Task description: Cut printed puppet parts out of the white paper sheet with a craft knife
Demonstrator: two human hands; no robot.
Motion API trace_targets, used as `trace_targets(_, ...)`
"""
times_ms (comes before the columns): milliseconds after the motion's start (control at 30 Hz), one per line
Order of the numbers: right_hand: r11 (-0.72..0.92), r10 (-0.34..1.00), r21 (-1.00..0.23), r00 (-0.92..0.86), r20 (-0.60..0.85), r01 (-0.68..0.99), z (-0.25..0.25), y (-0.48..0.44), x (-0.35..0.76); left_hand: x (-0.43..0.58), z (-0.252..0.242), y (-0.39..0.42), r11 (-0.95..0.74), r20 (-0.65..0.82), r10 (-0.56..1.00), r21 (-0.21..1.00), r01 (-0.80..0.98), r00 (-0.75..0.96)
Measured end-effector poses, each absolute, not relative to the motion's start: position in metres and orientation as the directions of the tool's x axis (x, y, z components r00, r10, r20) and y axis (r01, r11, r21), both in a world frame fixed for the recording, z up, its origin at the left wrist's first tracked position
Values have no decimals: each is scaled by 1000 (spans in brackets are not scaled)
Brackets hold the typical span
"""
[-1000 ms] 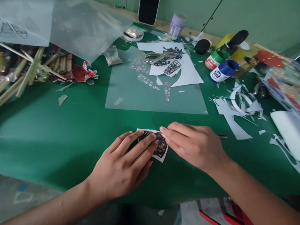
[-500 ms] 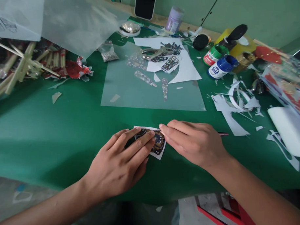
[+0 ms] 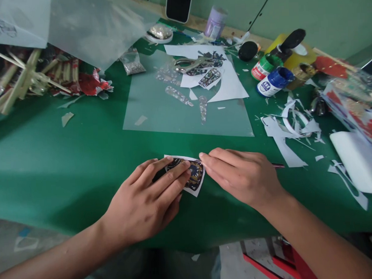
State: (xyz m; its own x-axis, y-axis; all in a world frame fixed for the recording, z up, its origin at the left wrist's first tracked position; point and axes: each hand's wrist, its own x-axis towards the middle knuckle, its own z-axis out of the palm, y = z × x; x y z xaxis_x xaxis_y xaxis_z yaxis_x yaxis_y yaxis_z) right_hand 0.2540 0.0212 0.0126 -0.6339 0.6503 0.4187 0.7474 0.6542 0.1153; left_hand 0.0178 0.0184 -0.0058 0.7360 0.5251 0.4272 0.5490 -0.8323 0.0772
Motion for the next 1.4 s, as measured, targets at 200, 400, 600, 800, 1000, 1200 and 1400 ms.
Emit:
trace_targets(200,659,646,119,-640,416,743,13,20,255,18,-5,18,-834,435,524,86,545,732)
trace_targets(400,645,656,121,-628,418,754,14,19,256,18,-5,18,-835,435,525,99,541,732)
trace_targets(600,633,666,126,-620,415,764,15,16,256,18,-5,19,-835,429,525,94,542,735)
trace_targets(800,594,688,140,-590,423,792,14,12,258,18,-5,18,-834,432,525,93,543,733)
trace_targets(1000,561,720,129,-559,412,818,15,7,256,19,-6,19,-837,428,521,85,540,739)
trace_targets(1200,463,786,131,-474,396,877,18,-4,246,18,-6,18,-838,427,517,72,542,742)
trace_targets(1400,355,836,131,-378,398,925,17,-13,235,18,-6,18,-838,426,517,74,541,742)
